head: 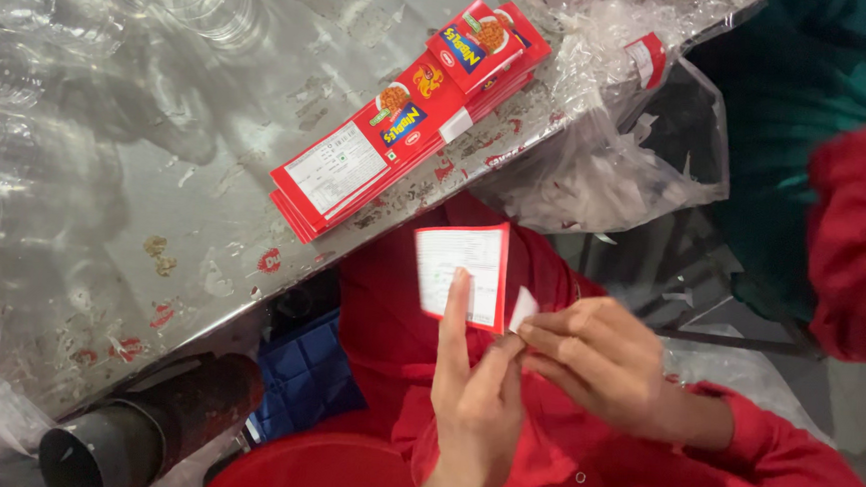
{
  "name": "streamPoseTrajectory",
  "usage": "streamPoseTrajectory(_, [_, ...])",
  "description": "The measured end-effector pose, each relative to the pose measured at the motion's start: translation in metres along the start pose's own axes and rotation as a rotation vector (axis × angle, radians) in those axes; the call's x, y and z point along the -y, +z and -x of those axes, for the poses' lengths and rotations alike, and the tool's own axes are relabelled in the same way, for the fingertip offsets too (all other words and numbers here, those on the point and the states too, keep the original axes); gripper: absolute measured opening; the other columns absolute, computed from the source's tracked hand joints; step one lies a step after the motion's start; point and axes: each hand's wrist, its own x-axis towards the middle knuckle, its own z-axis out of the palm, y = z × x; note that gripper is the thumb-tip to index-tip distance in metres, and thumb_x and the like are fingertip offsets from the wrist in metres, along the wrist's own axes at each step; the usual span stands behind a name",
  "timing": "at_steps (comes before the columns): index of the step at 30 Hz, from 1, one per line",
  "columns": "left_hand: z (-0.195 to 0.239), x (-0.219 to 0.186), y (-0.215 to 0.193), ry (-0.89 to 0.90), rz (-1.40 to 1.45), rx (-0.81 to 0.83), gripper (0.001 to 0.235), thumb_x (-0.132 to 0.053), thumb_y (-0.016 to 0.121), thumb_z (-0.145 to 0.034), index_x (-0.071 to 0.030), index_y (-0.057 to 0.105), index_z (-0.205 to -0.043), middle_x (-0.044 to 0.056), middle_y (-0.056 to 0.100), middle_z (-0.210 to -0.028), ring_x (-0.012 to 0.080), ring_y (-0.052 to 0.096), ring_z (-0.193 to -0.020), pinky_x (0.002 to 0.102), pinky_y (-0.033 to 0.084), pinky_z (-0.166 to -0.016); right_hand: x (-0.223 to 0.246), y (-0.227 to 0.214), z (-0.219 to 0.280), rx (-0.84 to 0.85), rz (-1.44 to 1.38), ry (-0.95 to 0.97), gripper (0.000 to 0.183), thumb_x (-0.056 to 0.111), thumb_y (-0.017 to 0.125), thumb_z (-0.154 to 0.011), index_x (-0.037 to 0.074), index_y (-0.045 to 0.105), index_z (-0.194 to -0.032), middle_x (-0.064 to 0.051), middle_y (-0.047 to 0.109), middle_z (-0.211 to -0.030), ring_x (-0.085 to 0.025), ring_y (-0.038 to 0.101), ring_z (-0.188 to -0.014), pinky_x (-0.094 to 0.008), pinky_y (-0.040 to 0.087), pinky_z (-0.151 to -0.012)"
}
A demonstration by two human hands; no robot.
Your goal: The person applies adhesive labels to the outside of clear plastic jars by hand.
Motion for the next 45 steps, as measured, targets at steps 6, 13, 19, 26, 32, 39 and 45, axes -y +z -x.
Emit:
streamPoseTrajectory(6, [-0.001,0.012,-0.004,-0.143,0.226,0.078,0.015,0.003,0.08,-0.084,-0.003,0.073,-0.095,0.025,0.047,-0.159,0.0339,0.061,-0.138,0.036,0.052,-0.107,-0.035,0.023,0.038,0.241,-0.859,0.772,0.016,0.016,0.061,-0.102,0.002,0.065,-0.095,-0.01,0.065,-0.094,-0.02,0.06,-0.086,-0.031,0.05,-0.078])
streamPoseTrajectory(13, [-0.003,0.032,-0.015,-0.105,0.372,-0.031,0.02,0.007,0.082,-0.08,-0.004,0.075,-0.096,0.023,0.044,-0.159,0.0374,0.046,-0.15,0.044,0.038,-0.122,-0.134,0.002,0.049,-0.639,-0.937,0.946,0.025,0.03,0.048,-0.11,0.01,0.059,-0.101,-0.001,0.059,-0.094,-0.011,0.06,-0.089,-0.031,0.055,-0.086])
streamPoseTrajectory(19, [-0.012,0.046,-0.038,-0.156,0.332,0.07,0.025,0.013,0.072,-0.075,-0.004,0.075,-0.093,0.024,0.04,-0.16,0.0399,0.041,-0.153,0.045,0.035,-0.121,-0.29,-0.028,0.073,-0.081,0.115,0.56,0.032,0.001,0.056,-0.094,-0.003,0.065,-0.125,-0.018,0.073,-0.109,-0.023,0.072,-0.097,-0.034,0.055,-0.083])
streamPoseTrajectory(26, [-0.045,0.035,-0.027,-0.035,0.286,0.118,0.025,0.008,0.075,-0.073,-0.009,0.075,-0.092,0.022,0.042,-0.163,0.0387,0.046,-0.152,0.042,0.039,-0.119,-0.148,-0.027,0.012,-0.086,-0.085,0.332,0.042,0.024,0.085,-0.083,0.01,0.064,-0.115,-0.014,0.07,-0.127,-0.028,0.07,-0.117,-0.039,0.053,-0.105])
streamPoseTrajectory(32, [-0.079,0.038,-0.047,0.112,0.766,0.517,0.025,0.006,0.073,-0.08,-0.011,0.075,-0.099,0.02,0.043,-0.16,0.0345,0.048,-0.147,0.038,0.038,-0.127,-0.118,-0.013,-0.016,0.354,-0.46,0.05,0.032,0.022,0.084,-0.077,0.007,0.072,-0.102,-0.008,0.078,-0.102,-0.03,0.074,-0.108,-0.052,0.039,-0.114])
streamPoseTrajectory(39, [-0.264,0.167,-0.1,0.217,-0.64,-0.406,0.093,-0.033,0.084,-0.088,-0.018,0.033,-0.163,0.026,0.009,-0.17,0.0485,0.016,-0.158,0.062,0.019,-0.128,-0.235,-0.058,0.054,-0.249,0.2,0.036,0.014,0.018,0.066,-0.097,0.004,0.064,-0.099,-0.011,0.07,-0.096,-0.023,0.068,-0.088,-0.042,0.056,-0.088])
streamPoseTrajectory(45, [-0.351,0.282,-0.134,-0.012,-0.902,-0.412,0.023,-0.048,0.07,-0.106,-0.04,0.063,-0.126,0.016,0.024,-0.174,0.0424,0.014,-0.159,0.058,0.014,-0.122,-0.322,-0.054,0.159,-0.31,0.245,0.162,0.011,0.016,0.062,-0.116,0.005,0.065,-0.116,-0.007,0.062,-0.093,-0.019,0.061,-0.083,-0.03,0.049,-0.08])
